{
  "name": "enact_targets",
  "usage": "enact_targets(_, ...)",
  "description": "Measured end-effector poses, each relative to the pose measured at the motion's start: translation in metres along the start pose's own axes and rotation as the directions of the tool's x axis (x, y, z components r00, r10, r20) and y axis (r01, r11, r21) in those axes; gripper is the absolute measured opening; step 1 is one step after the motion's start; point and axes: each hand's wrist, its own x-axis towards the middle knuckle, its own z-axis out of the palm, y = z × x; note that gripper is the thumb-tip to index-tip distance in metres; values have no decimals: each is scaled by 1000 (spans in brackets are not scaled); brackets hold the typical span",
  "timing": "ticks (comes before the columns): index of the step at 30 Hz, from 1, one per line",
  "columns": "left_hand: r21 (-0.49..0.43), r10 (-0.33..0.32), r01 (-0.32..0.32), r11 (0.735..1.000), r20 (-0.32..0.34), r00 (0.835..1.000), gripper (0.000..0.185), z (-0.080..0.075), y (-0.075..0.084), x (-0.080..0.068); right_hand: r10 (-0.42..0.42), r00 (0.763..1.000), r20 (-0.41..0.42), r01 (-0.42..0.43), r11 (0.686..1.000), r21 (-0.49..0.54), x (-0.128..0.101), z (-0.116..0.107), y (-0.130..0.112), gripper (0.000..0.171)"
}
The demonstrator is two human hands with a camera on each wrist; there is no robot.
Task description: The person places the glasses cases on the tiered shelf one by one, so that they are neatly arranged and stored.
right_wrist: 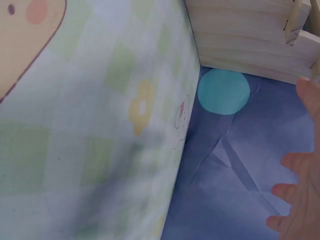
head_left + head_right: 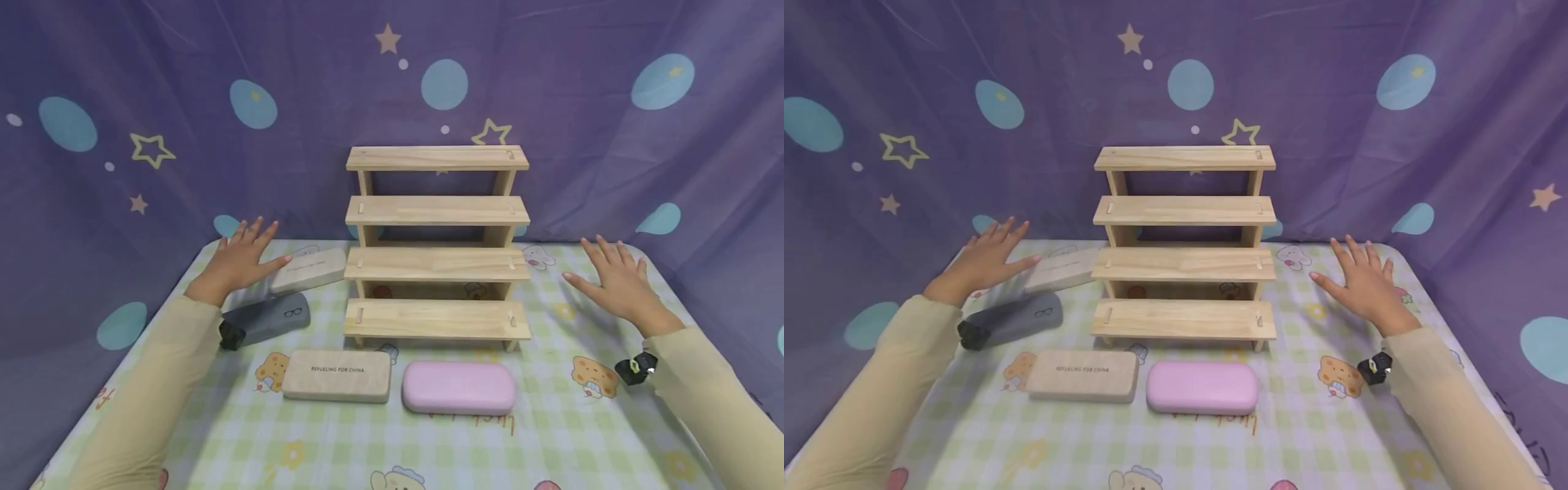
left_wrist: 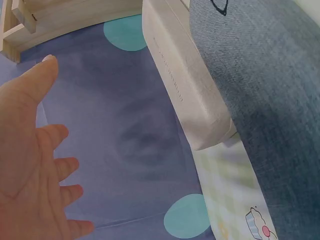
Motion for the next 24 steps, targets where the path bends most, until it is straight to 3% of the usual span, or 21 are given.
enact_targets(6,-51,13,-13,999,12,1000,87,-1,-1,-2,2,1000,-23,-2,1000,24,0,-4,-6,85)
enact_targets(12,-100,41,-42,994,-10,999,87,-4,-1,-5,-73,991,-108,84,992,96,3,-5,-16,81)
enact_targets(19,-183,63,-70,981,-39,997,84,-9,-3,-10,-200,954,-222,250,940,232,9,0,-33,71)
enact_targets(24,-266,84,-96,959,-57,995,82,-9,-7,-18,-209,954,-217,275,898,344,10,4,-43,68)
